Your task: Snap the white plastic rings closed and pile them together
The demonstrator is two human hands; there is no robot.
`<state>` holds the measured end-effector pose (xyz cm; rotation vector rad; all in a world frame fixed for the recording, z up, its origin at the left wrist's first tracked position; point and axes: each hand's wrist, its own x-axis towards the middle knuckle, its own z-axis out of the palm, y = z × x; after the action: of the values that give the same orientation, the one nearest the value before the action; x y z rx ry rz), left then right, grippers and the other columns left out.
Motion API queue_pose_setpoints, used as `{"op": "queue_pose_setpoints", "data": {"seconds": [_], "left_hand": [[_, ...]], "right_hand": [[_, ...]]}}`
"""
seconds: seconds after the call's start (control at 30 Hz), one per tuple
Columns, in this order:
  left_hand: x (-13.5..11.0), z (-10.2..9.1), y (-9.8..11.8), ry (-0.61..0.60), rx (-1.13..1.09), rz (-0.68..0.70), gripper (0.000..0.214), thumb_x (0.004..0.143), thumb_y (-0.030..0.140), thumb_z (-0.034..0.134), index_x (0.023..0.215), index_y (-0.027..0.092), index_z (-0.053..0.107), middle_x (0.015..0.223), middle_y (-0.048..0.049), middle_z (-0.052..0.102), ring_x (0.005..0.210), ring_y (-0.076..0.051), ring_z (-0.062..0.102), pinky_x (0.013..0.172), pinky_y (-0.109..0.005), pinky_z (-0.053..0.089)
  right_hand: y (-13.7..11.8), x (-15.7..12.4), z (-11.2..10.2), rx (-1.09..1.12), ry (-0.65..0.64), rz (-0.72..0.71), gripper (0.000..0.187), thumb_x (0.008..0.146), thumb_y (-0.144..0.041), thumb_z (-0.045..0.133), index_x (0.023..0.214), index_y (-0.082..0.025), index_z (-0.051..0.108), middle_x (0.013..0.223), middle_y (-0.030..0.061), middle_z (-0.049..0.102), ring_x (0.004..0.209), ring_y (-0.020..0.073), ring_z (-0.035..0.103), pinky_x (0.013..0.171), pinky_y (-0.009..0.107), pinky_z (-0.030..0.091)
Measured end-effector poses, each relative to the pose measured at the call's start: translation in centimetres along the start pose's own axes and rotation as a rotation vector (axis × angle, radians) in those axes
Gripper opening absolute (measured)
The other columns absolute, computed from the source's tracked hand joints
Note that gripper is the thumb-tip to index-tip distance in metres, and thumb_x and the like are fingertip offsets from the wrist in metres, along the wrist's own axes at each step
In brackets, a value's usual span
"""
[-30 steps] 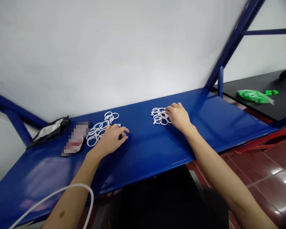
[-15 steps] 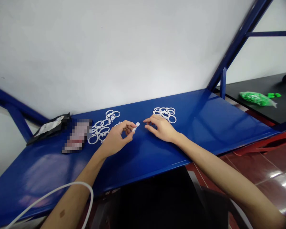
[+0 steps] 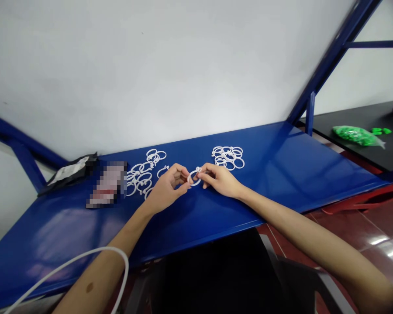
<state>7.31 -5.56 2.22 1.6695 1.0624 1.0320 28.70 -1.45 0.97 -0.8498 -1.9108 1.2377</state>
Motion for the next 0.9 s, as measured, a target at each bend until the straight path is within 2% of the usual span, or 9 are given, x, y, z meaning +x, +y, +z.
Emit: {"op": "queue_pose_setpoints", "data": {"seconds": [0.07,0.17,0.37,0.53,0.73,0.8,0.9], "left_hand": [[0.0,0.1,0.0,0.042,0.049,-0.03,0.016,0.087,0.031,0.066,0.093,0.022,0.054,0.088,-0.0008,0.068,0.083,-0.014,0.068,0.081,-0.031,0.055],[0.2,0.3,-0.3,0.101,0.112,-0.064,0.016,0.089,0.036,0.064,0.093,0.021,0.058,0.084,-0.0011,0.071,0.08,-0.015,0.069,0.077,-0.03,0.055],[0.2,0.7,-0.7,0.111,0.231,-0.031,0.016,0.088,0.036,0.067,0.097,0.022,0.066,0.086,-0.0011,0.075,0.08,-0.017,0.071,0.076,-0.031,0.055],[-0.2,1.2,-0.5,0.158,0.488,0.117,0.006,0.09,0.026,0.065,0.086,0.022,0.068,0.081,0.0019,0.074,0.071,-0.014,0.068,0.069,-0.027,0.051],[-0.7,1.8,-1.8,0.204,0.653,0.396,0.014,0.093,0.016,0.059,0.084,0.021,0.068,0.079,0.0005,0.069,0.072,-0.012,0.065,0.069,-0.023,0.05],[-0.7,1.9,-1.9,0.191,0.663,0.43,0.014,0.093,0.016,0.059,0.084,0.021,0.068,0.08,0.0002,0.068,0.073,-0.012,0.064,0.07,-0.023,0.05],[-0.1,1.5,-1.4,0.185,0.673,0.41,0.012,0.095,0.02,0.06,0.088,0.021,0.07,0.082,-0.0002,0.069,0.075,-0.013,0.065,0.072,-0.025,0.051]], "right_hand": [[0.1,0.0,0.1,0.059,-0.013,0.0,0.017,0.095,-0.035,0.062,0.095,-0.017,0.063,0.087,0.0028,0.074,0.06,0.0103,0.065,0.061,0.024,0.051],[0.0,-0.1,0.1,0.083,-0.032,-0.007,0.02,0.093,-0.038,0.065,0.095,-0.018,0.064,0.083,0.002,0.073,0.058,0.01,0.063,0.059,0.023,0.049],[-0.4,-0.3,-0.1,-0.108,-0.037,-0.075,0.019,0.096,-0.036,0.062,0.094,-0.018,0.068,0.074,-0.001,0.069,0.057,0.0095,0.057,0.057,0.022,0.043],[-0.4,-0.4,-0.2,-0.315,-0.052,-0.25,0.018,0.099,-0.029,0.058,0.09,-0.017,0.068,0.078,0.0003,0.069,0.066,0.011,0.059,0.064,0.022,0.042],[0.3,-1.0,-0.4,-0.511,-0.112,-0.412,0.022,0.103,-0.03,0.05,0.093,-0.018,0.066,0.086,0.0039,0.068,0.074,0.0146,0.062,0.069,0.025,0.045],[0.3,-1.1,-0.4,-0.555,-0.124,-0.426,0.023,0.103,-0.031,0.05,0.094,-0.018,0.067,0.087,0.0045,0.069,0.073,0.015,0.062,0.067,0.025,0.044],[0.0,-0.8,-0.4,-0.533,-0.077,-0.37,0.02,0.102,-0.03,0.053,0.095,-0.019,0.068,0.088,0.0037,0.071,0.074,0.0147,0.064,0.068,0.024,0.045]]}}
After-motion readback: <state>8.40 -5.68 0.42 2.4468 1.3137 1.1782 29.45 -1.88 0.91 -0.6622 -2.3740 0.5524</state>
